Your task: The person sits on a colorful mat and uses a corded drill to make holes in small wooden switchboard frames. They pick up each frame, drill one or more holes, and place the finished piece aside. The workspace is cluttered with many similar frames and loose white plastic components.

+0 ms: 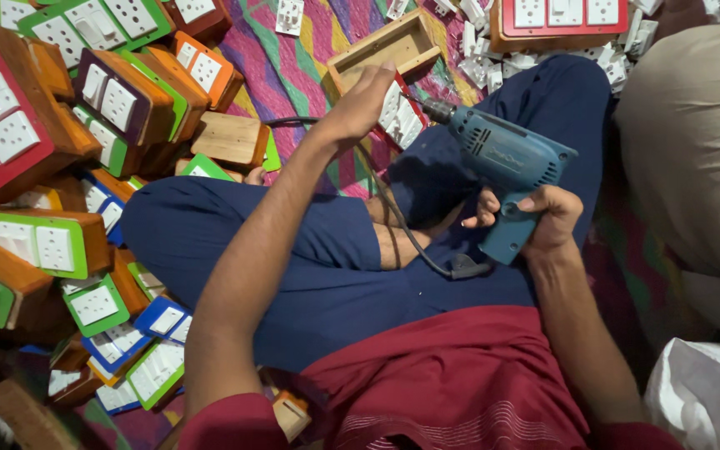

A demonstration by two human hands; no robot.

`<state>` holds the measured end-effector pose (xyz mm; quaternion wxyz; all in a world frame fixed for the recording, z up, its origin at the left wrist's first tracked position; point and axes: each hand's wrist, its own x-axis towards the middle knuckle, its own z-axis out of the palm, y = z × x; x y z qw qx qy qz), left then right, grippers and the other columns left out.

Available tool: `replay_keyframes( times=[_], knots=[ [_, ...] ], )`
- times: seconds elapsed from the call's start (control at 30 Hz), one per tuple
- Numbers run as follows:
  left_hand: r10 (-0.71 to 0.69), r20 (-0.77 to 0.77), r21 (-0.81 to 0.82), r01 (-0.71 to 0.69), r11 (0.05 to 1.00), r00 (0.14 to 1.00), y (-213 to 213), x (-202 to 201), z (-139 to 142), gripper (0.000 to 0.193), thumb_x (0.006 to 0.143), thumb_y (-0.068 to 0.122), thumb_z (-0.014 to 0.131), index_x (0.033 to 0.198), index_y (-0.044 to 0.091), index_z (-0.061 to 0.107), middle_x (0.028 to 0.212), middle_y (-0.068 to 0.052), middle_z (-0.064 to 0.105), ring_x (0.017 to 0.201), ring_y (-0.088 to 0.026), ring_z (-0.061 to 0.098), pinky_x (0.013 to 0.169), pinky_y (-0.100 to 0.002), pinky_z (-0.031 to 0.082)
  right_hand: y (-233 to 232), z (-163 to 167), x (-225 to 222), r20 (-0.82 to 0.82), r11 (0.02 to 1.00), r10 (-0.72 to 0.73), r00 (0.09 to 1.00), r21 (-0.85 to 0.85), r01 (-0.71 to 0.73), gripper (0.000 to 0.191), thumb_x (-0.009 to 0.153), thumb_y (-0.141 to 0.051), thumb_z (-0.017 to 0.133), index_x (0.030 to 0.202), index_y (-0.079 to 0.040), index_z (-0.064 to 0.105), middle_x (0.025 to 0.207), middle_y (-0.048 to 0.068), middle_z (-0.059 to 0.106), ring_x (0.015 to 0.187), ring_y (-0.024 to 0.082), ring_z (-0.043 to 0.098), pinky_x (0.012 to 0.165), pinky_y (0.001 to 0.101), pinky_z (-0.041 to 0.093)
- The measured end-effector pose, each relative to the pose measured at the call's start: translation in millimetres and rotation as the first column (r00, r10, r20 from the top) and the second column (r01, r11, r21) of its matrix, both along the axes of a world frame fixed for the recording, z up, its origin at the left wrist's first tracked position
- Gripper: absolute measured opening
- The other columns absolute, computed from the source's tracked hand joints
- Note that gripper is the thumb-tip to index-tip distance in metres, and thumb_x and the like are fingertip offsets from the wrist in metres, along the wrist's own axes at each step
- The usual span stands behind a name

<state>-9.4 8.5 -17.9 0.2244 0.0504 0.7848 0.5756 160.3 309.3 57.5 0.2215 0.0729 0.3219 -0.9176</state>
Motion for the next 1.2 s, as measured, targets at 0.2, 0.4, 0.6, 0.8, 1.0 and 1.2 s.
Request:
replay_keyframes(
  times=[0.2,0.4,0.6,0.8,1.0,1.2],
  knots=[
    [-0.161,-0.418,-0.217,0.073,0.973,0.894,2.4,-16.5,-23.9,0.044,0.108,0.038,0.030,0.124,0.002,0.049,0.123,-0.021,0.059,0.118,-0.031,0.057,0.106,-0.040,0.043,-1.9,-2.6,-7.4,-0.017,1.000,0.027,0.999,-0.015,-0.027,0.081,0.073,-0.019,0.058,0.146,0.015,0.047,0.092,0.021,0.060,0.079,0.036,0.065,0.089,0.0629,0.058],
    [0.039,0.098,0.080,-0.046,0.996,0.994,4.1,-17.8,-16.8,0.043,0.107,0.034,0.025,0.111,0.002,0.053,0.100,-0.017,0.063,0.096,-0.027,0.059,0.093,-0.041,0.049,-11.9,11.2,-11.5,-0.001,0.992,0.025,1.000,0.124,-0.024,0.076,0.074,-0.020,0.057,0.139,0.019,0.048,0.098,0.026,0.063,0.094,0.044,0.068,0.088,0.0604,0.055],
    [0.004,-0.217,-0.066,-0.019,0.998,0.976,8.1,-22.0,-13.2,0.037,0.104,0.028,0.027,0.105,0.001,0.051,0.101,-0.018,0.065,0.097,-0.025,0.060,0.095,-0.040,0.048,-13.4,7.9,-14.0,0.046,0.984,0.010,0.999,0.178,-0.018,0.070,0.076,-0.020,0.057,0.136,0.015,0.049,0.098,0.026,0.064,0.099,0.048,0.067,0.093,0.0664,0.054],
    [0.156,-0.307,-0.068,-0.185,0.980,0.939,15.7,-18.4,-15.4,0.038,0.106,0.026,0.027,0.101,-0.001,0.053,0.106,-0.026,0.062,0.104,-0.035,0.062,0.099,-0.043,0.046,-11.8,0.5,-16.4,0.045,0.987,-0.005,0.999,0.162,-0.002,0.067,0.079,-0.020,0.056,0.134,0.017,0.049,0.100,0.026,0.066,0.101,0.046,0.067,0.097,0.0660,0.052],
    [0.074,-0.529,-0.200,-0.210,0.957,0.845,22.6,-3.1,15.3,0.035,0.105,0.025,0.033,0.106,0.001,0.058,0.120,-0.027,0.058,0.112,-0.048,0.057,0.097,-0.052,0.046,-15.8,0.4,-13.7,0.000,0.991,-0.024,1.000,0.128,0.024,0.067,0.078,-0.022,0.057,0.133,0.016,0.051,0.095,0.022,0.064,0.092,0.039,0.065,0.098,0.0642,0.050],
    [0.176,-0.529,-0.161,-0.302,0.940,0.830,25.6,12.6,68.6,0.039,0.107,0.037,0.046,0.107,0.000,0.060,0.108,-0.028,0.064,0.106,-0.049,0.059,0.092,-0.055,0.045,-14.4,-9.3,-20.0,0.024,0.988,-0.056,0.998,0.142,0.052,0.068,0.072,-0.022,0.058,0.129,0.014,0.053,0.090,0.022,0.065,0.085,0.038,0.066,0.091,0.0605,0.053]
  ],
)
